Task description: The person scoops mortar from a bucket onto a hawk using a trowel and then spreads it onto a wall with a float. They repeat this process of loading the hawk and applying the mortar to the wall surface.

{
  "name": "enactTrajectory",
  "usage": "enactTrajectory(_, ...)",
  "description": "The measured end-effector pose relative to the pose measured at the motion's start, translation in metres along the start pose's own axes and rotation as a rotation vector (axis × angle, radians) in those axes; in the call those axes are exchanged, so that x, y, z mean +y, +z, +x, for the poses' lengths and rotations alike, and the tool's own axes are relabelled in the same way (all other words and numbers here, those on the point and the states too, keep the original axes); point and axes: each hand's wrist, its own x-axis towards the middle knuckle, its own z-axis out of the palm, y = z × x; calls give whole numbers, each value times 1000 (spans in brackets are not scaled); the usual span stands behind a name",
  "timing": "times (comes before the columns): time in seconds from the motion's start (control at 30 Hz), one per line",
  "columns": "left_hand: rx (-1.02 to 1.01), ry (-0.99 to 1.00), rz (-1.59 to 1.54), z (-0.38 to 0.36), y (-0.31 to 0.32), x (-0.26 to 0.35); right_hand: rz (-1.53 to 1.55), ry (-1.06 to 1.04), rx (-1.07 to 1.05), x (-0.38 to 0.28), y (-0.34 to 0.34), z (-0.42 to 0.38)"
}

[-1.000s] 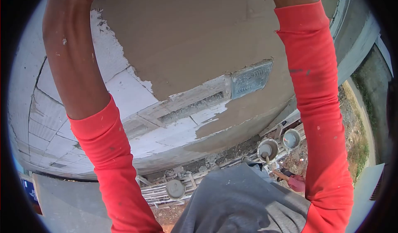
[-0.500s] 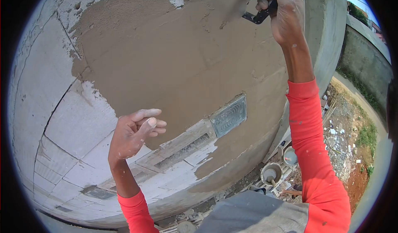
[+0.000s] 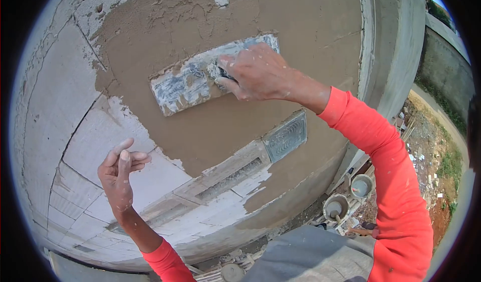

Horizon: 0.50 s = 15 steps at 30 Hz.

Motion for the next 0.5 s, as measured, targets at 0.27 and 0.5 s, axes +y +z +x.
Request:
enactTrajectory(0.27,356,64,209,5,-90,-12,7,514,570,84,-36,-6)
enactTrajectory(0.5,674,18,218,15,-154,-60,131,471,314,125,-98,73)
